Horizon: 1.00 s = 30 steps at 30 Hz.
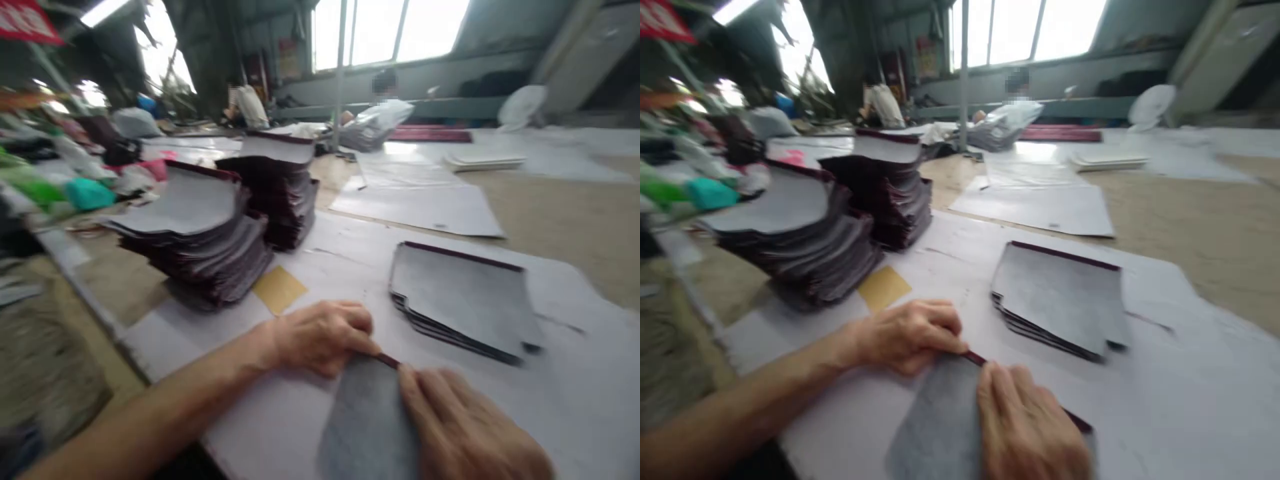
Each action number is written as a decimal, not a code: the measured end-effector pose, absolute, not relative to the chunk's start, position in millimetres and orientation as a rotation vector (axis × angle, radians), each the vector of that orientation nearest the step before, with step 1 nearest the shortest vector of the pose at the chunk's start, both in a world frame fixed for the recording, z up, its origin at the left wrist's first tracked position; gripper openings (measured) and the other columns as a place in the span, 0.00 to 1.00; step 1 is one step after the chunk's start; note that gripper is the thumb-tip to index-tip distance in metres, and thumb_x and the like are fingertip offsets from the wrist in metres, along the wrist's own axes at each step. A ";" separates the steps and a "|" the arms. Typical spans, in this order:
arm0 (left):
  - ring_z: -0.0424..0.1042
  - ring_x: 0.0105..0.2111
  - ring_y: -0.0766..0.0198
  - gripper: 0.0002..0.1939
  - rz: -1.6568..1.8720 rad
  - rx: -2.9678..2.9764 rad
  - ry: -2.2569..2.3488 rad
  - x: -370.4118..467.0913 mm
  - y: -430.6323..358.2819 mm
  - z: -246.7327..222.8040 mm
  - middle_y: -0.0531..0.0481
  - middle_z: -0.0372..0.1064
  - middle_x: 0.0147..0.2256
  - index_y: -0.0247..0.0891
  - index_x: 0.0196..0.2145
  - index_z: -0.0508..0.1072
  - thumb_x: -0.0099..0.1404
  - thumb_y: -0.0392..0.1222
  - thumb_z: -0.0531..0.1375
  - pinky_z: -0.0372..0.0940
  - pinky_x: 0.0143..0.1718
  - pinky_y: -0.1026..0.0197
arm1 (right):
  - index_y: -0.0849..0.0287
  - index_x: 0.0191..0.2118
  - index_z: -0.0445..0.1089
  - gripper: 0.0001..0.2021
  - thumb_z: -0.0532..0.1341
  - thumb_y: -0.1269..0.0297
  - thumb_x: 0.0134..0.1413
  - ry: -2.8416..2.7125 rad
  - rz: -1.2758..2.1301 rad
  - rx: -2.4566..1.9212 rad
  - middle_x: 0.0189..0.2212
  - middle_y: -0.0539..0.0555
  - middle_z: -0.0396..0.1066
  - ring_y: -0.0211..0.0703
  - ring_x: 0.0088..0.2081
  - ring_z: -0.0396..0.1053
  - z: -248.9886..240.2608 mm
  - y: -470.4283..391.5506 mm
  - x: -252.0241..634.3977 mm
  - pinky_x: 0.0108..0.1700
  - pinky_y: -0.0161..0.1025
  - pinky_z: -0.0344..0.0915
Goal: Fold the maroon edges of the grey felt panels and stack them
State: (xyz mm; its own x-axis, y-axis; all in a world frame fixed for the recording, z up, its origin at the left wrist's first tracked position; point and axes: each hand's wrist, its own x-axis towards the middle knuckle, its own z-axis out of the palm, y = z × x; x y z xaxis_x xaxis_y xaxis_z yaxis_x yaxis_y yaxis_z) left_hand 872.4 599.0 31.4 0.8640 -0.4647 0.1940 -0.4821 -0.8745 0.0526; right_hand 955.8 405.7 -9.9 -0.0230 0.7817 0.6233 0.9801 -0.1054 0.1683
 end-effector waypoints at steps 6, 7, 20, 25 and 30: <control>0.63 0.32 0.66 0.15 0.451 2.536 -0.649 872.6 607.4 12.4 0.47 0.63 0.32 0.33 0.37 0.71 0.55 0.23 0.51 0.62 0.37 0.64 | 0.71 0.41 0.69 0.16 0.45 0.79 0.56 -1.758 -0.741 -2.139 0.26 0.56 0.65 0.45 0.29 0.60 7.9 406.8 948.3 0.28 0.39 0.58; 0.62 0.32 0.66 0.14 0.450 2.539 -0.653 872.2 606.5 13.2 0.47 0.63 0.32 0.33 0.36 0.71 0.55 0.23 0.51 0.62 0.37 0.63 | 0.70 0.42 0.69 0.17 0.45 0.79 0.57 -1.760 -0.725 -2.132 0.26 0.55 0.65 0.44 0.29 0.60 8.5 408.7 948.4 0.28 0.39 0.58; 0.60 0.32 0.61 0.10 0.486 2.700 -0.745 872.4 600.7 13.2 0.44 0.63 0.31 0.31 0.32 0.70 0.58 0.29 0.50 0.61 0.35 0.56 | 0.72 0.40 0.70 0.16 0.46 0.79 0.55 -1.795 -0.685 -1.982 0.33 0.61 0.66 0.49 0.35 0.60 11.9 415.5 949.7 0.34 0.45 0.63; 0.63 0.34 0.64 0.12 0.494 2.542 -0.559 868.9 603.6 21.3 0.48 0.65 0.33 0.36 0.36 0.72 0.59 0.28 0.51 0.60 0.38 0.58 | 0.72 0.42 0.69 0.17 0.46 0.80 0.54 -1.802 -0.321 -1.934 0.31 0.60 0.63 0.46 0.34 0.57 5.5 420.9 954.4 0.34 0.44 0.65; 0.65 0.33 0.64 0.11 0.551 2.556 -0.290 841.7 576.5 32.4 0.48 0.66 0.33 0.36 0.36 0.72 0.60 0.29 0.52 0.61 0.37 0.58 | 0.71 0.45 0.68 0.16 0.46 0.78 0.56 -1.792 -0.284 -1.886 0.32 0.60 0.63 0.46 0.34 0.56 3.3 418.5 959.0 0.34 0.44 0.65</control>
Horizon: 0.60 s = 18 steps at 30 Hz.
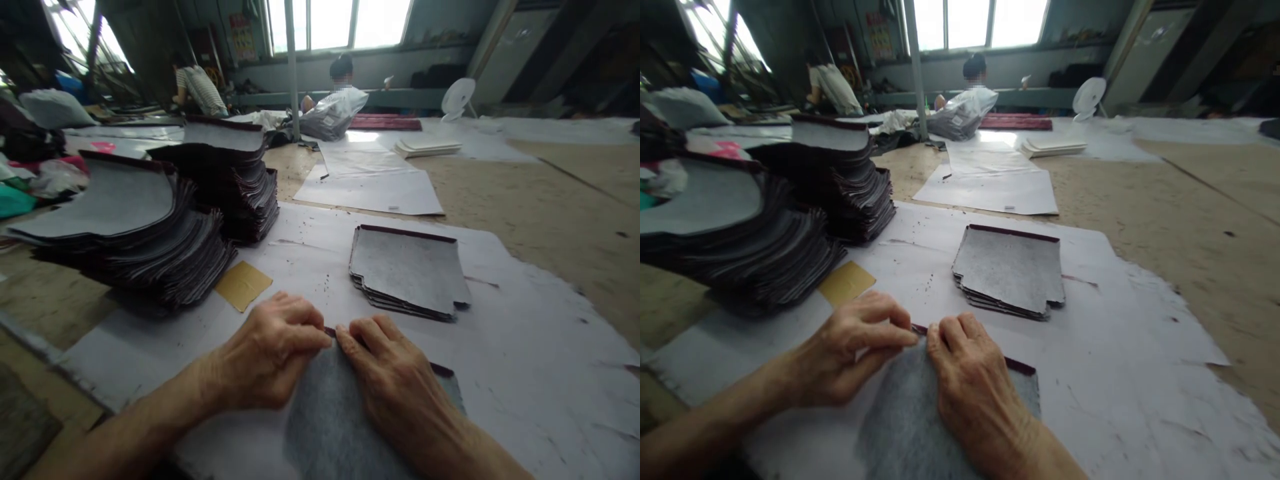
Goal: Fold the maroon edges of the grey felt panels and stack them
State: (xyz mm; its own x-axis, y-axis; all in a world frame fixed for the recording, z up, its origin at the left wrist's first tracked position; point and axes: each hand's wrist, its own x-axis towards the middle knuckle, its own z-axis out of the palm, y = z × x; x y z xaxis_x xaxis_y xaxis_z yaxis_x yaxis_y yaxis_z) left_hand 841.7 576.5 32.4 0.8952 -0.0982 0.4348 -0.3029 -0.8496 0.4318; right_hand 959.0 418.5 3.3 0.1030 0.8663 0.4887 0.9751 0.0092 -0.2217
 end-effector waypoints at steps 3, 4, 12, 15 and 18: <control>0.64 0.37 0.59 0.10 0.528 2.665 -0.183 823.4 552.6 24.2 0.45 0.66 0.36 0.31 0.36 0.70 0.58 0.29 0.52 0.62 0.39 0.55 | 0.68 0.48 0.66 0.17 0.48 0.78 0.55 -1.771 -0.220 -1.861 0.32 0.58 0.62 0.45 0.34 0.56 2.0 418.6 962.3 0.34 0.44 0.64; 0.63 0.38 0.58 0.11 0.562 2.672 -0.162 819.1 547.0 20.1 0.43 0.66 0.37 0.30 0.37 0.70 0.57 0.28 0.52 0.62 0.40 0.54 | 0.67 0.49 0.66 0.17 0.49 0.78 0.55 -1.770 -0.201 -1.861 0.32 0.58 0.61 0.45 0.34 0.56 1.6 419.0 963.4 0.34 0.44 0.64; 0.64 0.38 0.55 0.12 0.672 2.718 -0.150 814.9 542.4 11.0 0.40 0.65 0.36 0.26 0.40 0.69 0.59 0.30 0.50 0.65 0.39 0.52 | 0.61 0.53 0.63 0.22 0.48 0.78 0.54 -1.823 -0.137 -1.917 0.32 0.57 0.58 0.44 0.34 0.55 3.6 422.7 966.0 0.33 0.44 0.63; 0.64 0.37 0.56 0.12 0.711 2.731 -0.145 816.6 542.7 7.9 0.40 0.65 0.35 0.26 0.38 0.69 0.59 0.31 0.49 0.65 0.38 0.52 | 0.60 0.52 0.64 0.21 0.47 0.78 0.54 -1.836 -0.117 -1.927 0.31 0.56 0.57 0.43 0.33 0.55 5.5 423.2 966.4 0.33 0.43 0.62; 0.64 0.36 0.56 0.13 0.818 2.705 -0.150 817.7 542.5 1.9 0.41 0.65 0.34 0.27 0.38 0.69 0.60 0.32 0.48 0.65 0.36 0.52 | 0.60 0.51 0.65 0.21 0.47 0.78 0.53 -1.833 -0.093 -1.935 0.31 0.56 0.57 0.43 0.33 0.56 6.8 424.0 966.3 0.33 0.43 0.62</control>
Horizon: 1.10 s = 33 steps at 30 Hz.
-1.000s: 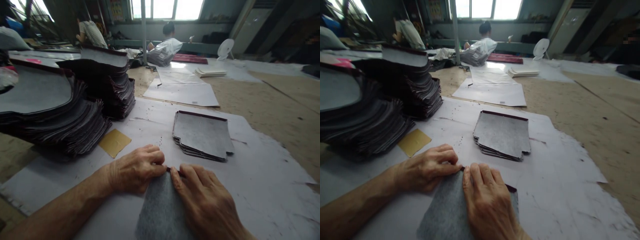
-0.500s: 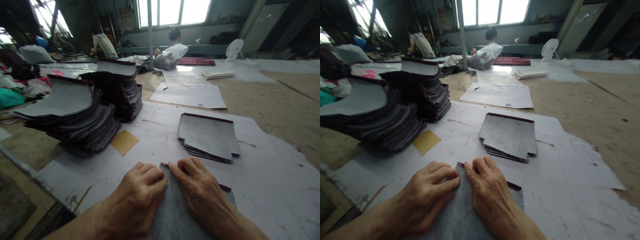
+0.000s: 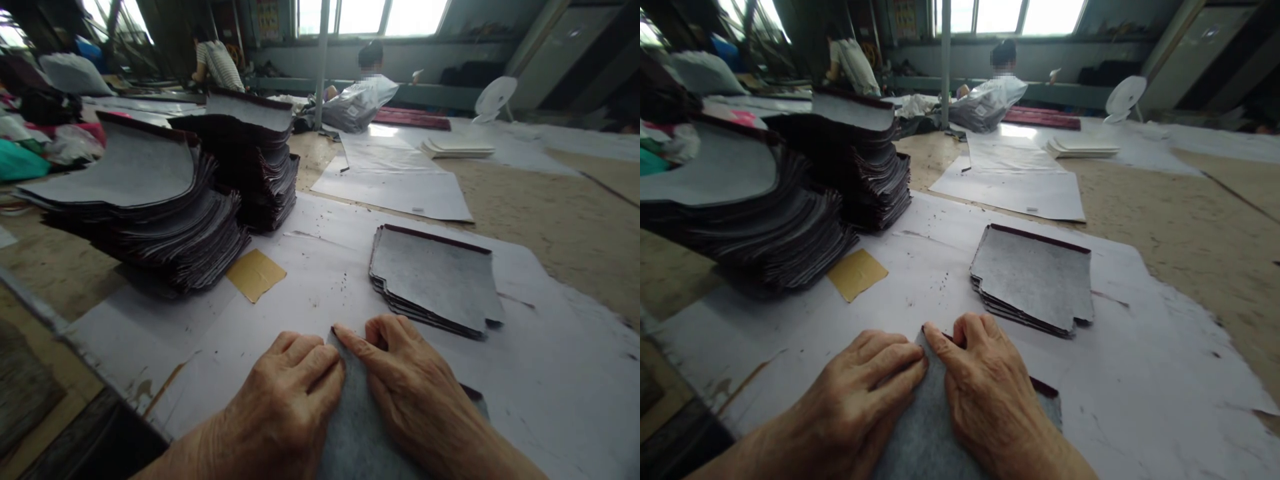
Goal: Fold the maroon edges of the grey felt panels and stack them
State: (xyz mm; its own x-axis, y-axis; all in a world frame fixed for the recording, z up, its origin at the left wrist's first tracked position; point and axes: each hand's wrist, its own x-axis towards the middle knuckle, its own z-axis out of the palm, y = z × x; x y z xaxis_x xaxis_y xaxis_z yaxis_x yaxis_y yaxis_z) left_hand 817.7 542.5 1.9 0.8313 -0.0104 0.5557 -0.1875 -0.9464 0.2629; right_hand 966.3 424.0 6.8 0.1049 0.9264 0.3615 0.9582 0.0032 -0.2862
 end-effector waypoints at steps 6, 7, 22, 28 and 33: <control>0.64 0.35 0.56 0.11 0.689 2.731 -0.100 816.3 541.4 7.4 0.41 0.65 0.33 0.26 0.36 0.69 0.59 0.31 0.49 0.64 0.36 0.52 | 0.55 0.52 0.64 0.22 0.47 0.77 0.54 -1.825 -0.105 -2.019 0.30 0.56 0.58 0.44 0.32 0.56 6.7 427.6 959.9 0.31 0.43 0.61; 0.64 0.35 0.56 0.11 0.668 2.727 -0.086 815.8 541.1 9.5 0.41 0.65 0.33 0.27 0.37 0.69 0.59 0.31 0.50 0.64 0.36 0.51 | 0.55 0.52 0.65 0.23 0.47 0.77 0.53 -1.813 -0.114 -2.022 0.30 0.55 0.58 0.44 0.32 0.57 6.8 427.6 959.2 0.31 0.43 0.62; 0.62 0.40 0.56 0.10 0.598 2.716 -0.067 813.8 539.6 11.9 0.43 0.65 0.40 0.34 0.38 0.67 0.60 0.30 0.50 0.60 0.42 0.50 | 0.61 0.48 0.68 0.19 0.51 0.78 0.51 -1.754 -0.328 -2.011 0.34 0.59 0.65 0.48 0.36 0.58 6.0 416.1 951.6 0.36 0.47 0.60; 0.63 0.39 0.57 0.12 0.635 2.706 -0.063 815.3 538.5 11.9 0.44 0.65 0.39 0.34 0.41 0.68 0.60 0.30 0.50 0.60 0.40 0.51 | 0.55 0.48 0.67 0.22 0.52 0.80 0.49 -1.720 -0.175 -2.045 0.38 0.56 0.64 0.46 0.40 0.58 8.4 416.2 956.6 0.41 0.45 0.58; 0.64 0.39 0.58 0.12 0.611 2.717 -0.037 813.0 538.6 13.6 0.45 0.65 0.39 0.37 0.41 0.69 0.61 0.32 0.52 0.62 0.40 0.52 | 0.62 0.39 0.68 0.08 0.55 0.73 0.54 -1.492 -0.167 -2.176 0.37 0.57 0.66 0.46 0.41 0.59 15.8 410.5 966.9 0.43 0.45 0.58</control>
